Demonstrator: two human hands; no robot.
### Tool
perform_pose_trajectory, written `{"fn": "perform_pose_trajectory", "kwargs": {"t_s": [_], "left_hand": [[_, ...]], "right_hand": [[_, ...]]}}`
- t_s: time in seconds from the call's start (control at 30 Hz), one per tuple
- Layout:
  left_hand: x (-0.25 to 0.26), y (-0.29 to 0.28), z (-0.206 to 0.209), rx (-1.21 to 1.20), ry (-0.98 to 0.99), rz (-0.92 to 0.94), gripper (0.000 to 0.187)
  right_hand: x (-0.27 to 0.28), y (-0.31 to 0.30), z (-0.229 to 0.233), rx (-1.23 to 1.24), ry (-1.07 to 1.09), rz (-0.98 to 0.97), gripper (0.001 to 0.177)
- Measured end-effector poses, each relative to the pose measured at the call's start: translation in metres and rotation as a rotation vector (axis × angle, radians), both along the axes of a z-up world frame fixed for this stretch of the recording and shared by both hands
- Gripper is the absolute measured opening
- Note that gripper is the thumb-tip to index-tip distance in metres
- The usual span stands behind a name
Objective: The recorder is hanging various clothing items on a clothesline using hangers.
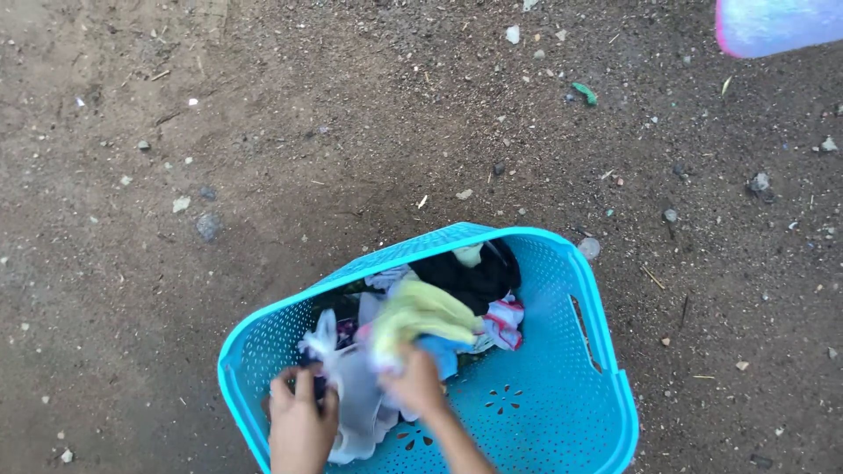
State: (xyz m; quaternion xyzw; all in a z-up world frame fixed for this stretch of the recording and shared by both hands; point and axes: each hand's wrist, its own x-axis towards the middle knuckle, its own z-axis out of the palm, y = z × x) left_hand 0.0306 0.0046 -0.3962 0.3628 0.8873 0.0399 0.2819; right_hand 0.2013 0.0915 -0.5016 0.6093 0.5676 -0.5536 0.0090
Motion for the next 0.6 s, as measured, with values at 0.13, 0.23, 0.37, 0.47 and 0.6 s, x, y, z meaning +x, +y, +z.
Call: {"fn": "perform_pose_trajectory", "kwargs": {"t_s": [0.13, 0.23, 0.37, 0.47, 0.6], "left_hand": [[-0.014, 0.063, 0.031, 0.174, 0.02, -0.046, 0.044], [-0.01, 0.105, 0.031, 0.108, -0.111, -0.164, 0.058], [-0.001, 0.129, 0.008, -0.493, -0.075, -0.486, 0.094], [0.01, 0.097, -0.051, -0.774, -0.237, -0.46, 0.092], [0.033, 0.091, -0.068, -0.817, -0.256, -0.445, 0.078]], "right_hand": [[-0.03, -0.027, 0.062, 0.123, 0.389, 0.175, 0.047], [-0.023, -0.022, 0.08, -0.024, 0.534, 0.349, 0.051], [0.022, 0.008, 0.071, -0.644, 0.59, 0.629, 0.061], [0.083, 0.034, -0.01, -0.301, 0.521, 0.427, 0.018], [0.094, 0.138, -0.027, 0.374, -0.013, -0.064, 0.043]]}}
